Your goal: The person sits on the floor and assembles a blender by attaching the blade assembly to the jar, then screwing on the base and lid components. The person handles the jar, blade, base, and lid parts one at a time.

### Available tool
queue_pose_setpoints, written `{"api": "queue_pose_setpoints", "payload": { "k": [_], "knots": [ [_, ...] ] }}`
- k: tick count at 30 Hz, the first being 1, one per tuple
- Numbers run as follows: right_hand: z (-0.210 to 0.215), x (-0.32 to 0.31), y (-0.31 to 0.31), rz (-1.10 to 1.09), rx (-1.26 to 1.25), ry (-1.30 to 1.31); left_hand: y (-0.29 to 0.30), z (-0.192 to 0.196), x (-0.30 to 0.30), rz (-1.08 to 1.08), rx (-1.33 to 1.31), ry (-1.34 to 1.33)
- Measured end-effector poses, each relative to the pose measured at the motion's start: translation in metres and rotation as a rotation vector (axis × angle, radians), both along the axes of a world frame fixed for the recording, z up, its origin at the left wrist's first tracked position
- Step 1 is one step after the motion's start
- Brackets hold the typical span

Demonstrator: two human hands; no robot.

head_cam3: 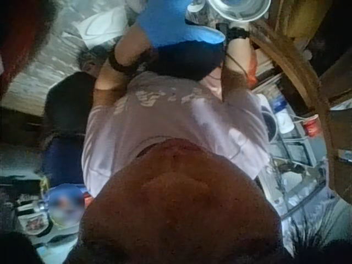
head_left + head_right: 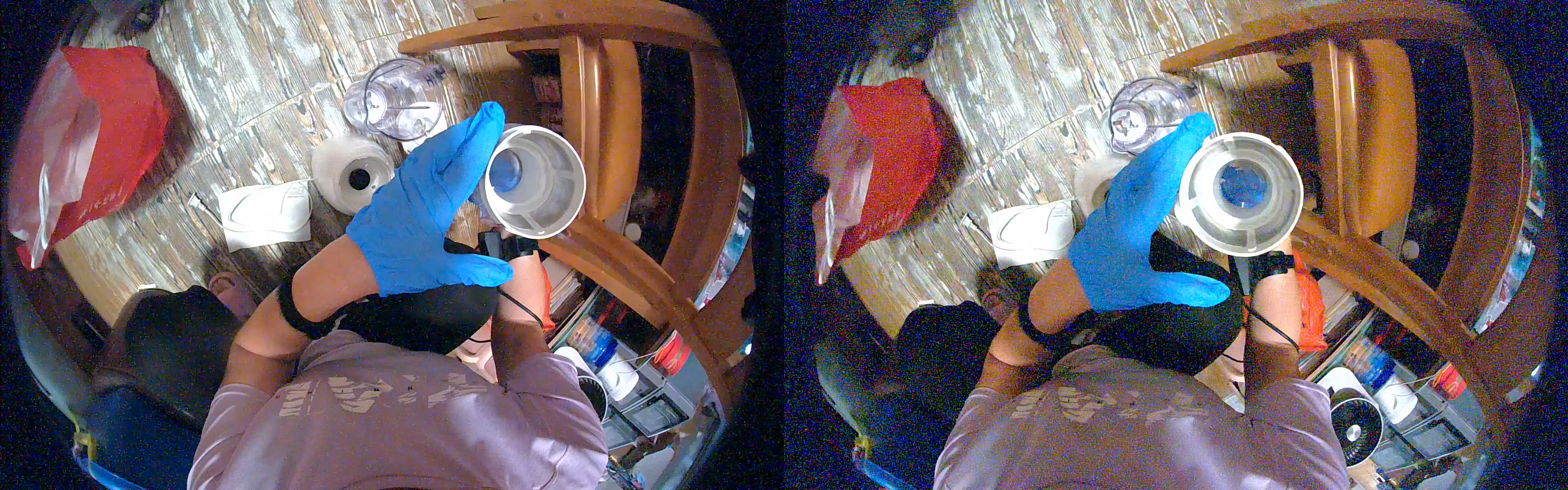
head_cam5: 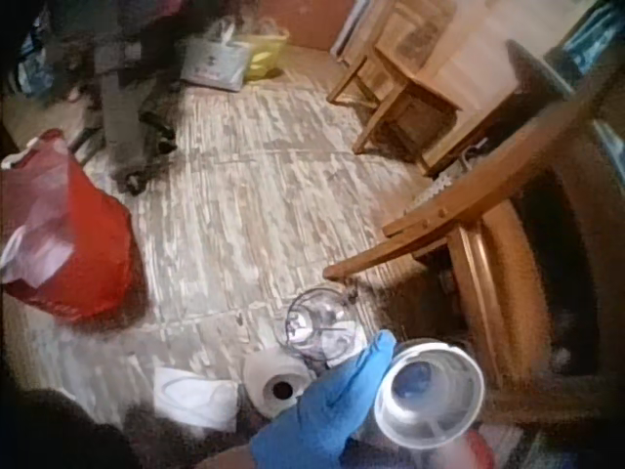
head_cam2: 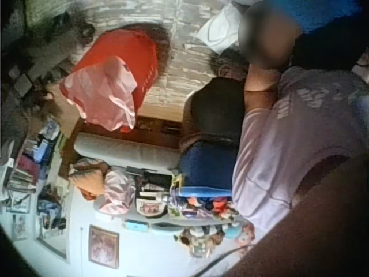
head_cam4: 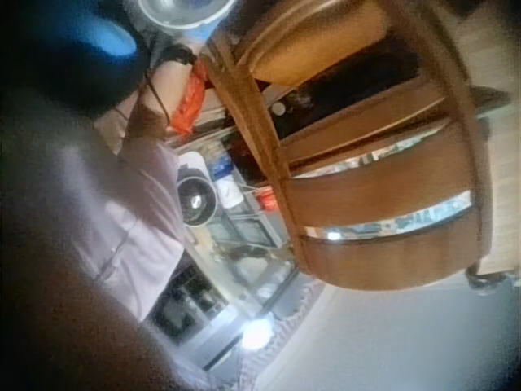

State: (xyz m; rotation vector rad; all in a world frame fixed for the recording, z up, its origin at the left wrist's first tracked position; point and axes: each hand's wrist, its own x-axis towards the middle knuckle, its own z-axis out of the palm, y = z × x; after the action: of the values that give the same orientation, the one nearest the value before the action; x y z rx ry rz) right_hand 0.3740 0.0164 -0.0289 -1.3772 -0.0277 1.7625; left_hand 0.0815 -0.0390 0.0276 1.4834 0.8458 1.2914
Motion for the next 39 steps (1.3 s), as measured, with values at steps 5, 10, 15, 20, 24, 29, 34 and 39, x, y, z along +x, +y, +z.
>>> {"api": "queue_pose_setpoints", "payload": {
  "k": [5, 10, 15, 20, 24, 29, 34, 39],
  "knots": [
    [0.007, 0.003, -0.001, -0.059, -0.077, 0.097, 0.005, -0.012, 0.007, 0.004, -0.064, -0.066],
    [0.016, 0.006, -0.015, 0.37, 0.187, -0.157, 0.023, -0.025, -0.007, -0.015, -0.453, -0.376],
    [0.052, -0.007, -0.026, 0.625, 0.516, -0.339, 0.022, -0.025, -0.012, -0.071, -0.56, -0.336],
    [0.094, -0.018, -0.035, 0.775, 0.489, -0.37, 0.012, -0.029, -0.009, -0.028, -0.654, -0.334],
    [0.108, -0.024, -0.04, 0.849, 0.326, -0.258, 0.008, -0.037, -0.012, 0.01, -0.543, -0.287],
    [0.113, -0.032, -0.055, 0.868, 0.477, -0.483, 0.0, -0.039, -0.015, 0.03, -0.584, -0.323],
    [0.111, -0.031, -0.072, 0.823, 0.563, -0.462, -0.003, -0.027, -0.021, 0.044, -0.464, -0.183],
    [0.094, 0.009, -0.069, 0.629, 0.54, -0.429, 0.01, -0.023, -0.103, 0.316, -0.42, -0.118]
  ]
}}
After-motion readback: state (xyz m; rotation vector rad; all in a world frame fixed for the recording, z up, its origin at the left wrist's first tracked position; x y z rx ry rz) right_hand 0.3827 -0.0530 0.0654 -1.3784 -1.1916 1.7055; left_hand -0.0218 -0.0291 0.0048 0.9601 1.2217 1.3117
